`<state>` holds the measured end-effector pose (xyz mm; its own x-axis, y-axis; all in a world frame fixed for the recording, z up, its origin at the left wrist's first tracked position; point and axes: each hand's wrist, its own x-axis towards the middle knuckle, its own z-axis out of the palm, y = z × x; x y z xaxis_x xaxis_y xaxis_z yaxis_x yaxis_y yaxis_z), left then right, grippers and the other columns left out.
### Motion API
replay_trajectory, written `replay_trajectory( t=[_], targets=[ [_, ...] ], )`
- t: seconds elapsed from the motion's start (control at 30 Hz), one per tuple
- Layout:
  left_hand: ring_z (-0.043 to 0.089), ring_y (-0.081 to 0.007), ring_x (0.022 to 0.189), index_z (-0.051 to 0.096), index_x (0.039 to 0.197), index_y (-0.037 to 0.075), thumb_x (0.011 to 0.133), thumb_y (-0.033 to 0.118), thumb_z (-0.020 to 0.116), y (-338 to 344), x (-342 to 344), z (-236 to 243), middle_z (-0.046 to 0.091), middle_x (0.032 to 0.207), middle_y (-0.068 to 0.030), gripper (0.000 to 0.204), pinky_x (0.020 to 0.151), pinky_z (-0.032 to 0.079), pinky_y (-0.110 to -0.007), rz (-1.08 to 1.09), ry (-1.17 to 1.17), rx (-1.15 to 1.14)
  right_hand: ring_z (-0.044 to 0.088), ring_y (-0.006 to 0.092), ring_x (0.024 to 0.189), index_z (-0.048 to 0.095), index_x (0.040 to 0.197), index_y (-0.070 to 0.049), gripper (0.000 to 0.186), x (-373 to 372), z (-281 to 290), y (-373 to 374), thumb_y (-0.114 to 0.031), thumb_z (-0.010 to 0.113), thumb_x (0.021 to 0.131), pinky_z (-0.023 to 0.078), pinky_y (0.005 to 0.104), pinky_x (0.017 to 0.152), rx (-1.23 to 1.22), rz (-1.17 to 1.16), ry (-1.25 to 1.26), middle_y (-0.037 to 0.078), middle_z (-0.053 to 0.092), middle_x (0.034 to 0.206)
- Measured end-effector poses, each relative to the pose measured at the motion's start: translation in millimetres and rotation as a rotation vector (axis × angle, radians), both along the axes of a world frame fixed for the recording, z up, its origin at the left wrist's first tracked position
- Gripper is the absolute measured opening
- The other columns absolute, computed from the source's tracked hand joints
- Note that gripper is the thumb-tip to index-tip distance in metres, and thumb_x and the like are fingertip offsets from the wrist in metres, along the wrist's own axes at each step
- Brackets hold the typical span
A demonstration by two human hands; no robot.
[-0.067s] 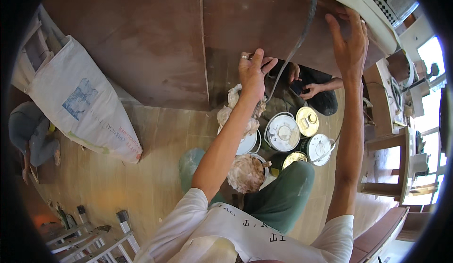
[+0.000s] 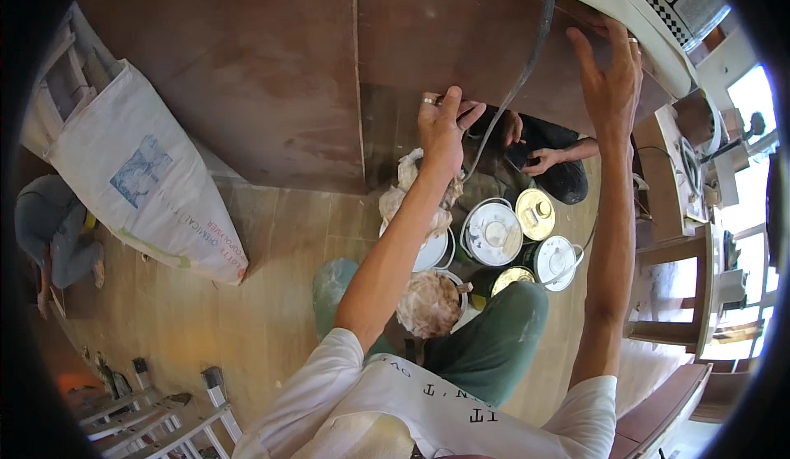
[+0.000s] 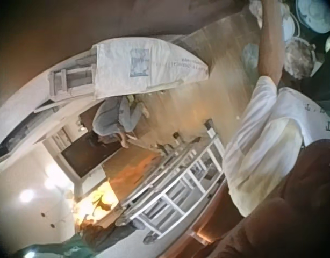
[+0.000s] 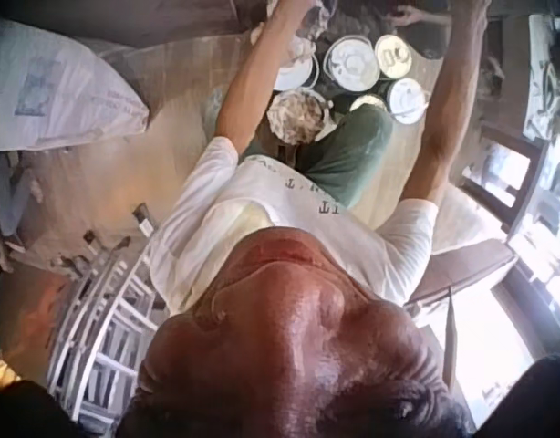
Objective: The person uses a utility knife to cut a strip of white material along a straight edge on a workbench. They then lift a brown sheet, move it, and place it back down before continuing to cut and handle the material.
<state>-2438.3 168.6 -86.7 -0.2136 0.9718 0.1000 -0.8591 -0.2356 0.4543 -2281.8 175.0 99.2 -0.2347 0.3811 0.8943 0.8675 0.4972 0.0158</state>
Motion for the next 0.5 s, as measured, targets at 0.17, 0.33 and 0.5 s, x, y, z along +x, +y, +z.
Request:
replay_trajectory(
  t=[0.17, 0.33, 0.5],
  targets=[
    [0.065, -0.0154, 0.077, 0.044, 0.096, 0.010, 0.095, 0.018, 0.067, 4.0, 1.4, 4.4, 0.054, 0.090, -0.0014, 0.024, 0.079, 0.063, -0.038, 0.021, -0.006, 0.022, 0.060, 0.0405, 0.103, 0.066, 0.119, -0.009, 0.041, 9.4, 6.2, 13.2, -0.031, 0.073, 0.086, 0.044, 0.0483, 0.090, 0.063, -0.047, -0.080, 0.018, 0.067, 0.110],
    [0.065, -0.0153, 0.078, 0.045, 0.098, 0.010, 0.095, 0.018, 0.066, 6.0, 2.4, 9.3, 0.055, 0.092, -0.0017, 0.023, 0.079, 0.063, -0.037, 0.041, -0.015, 0.039, 0.063, 0.0337, 0.097, 0.070, 0.109, -0.004, 0.033, 3.0, 8.0, 15.4, -0.027, 0.075, 0.085, 0.047, 0.0411, 0.086, 0.034, -0.043, -0.033, 0.016, 0.069, 0.101],
    [0.065, -0.0151, 0.079, 0.047, 0.105, 0.009, 0.096, 0.017, 0.065, 11.9, 1.0, 9.2, 0.055, 0.093, -0.0015, 0.022, 0.080, 0.063, -0.037, 0.066, -0.001, 0.045, 0.065, 0.0309, 0.099, 0.075, 0.107, -0.013, 0.024, -1.2, 7.3, 16.4, -0.025, 0.072, 0.087, 0.046, 0.0383, 0.090, -0.041, 0.060, 0.010, 0.014, 0.072, 0.102]
  ],
)
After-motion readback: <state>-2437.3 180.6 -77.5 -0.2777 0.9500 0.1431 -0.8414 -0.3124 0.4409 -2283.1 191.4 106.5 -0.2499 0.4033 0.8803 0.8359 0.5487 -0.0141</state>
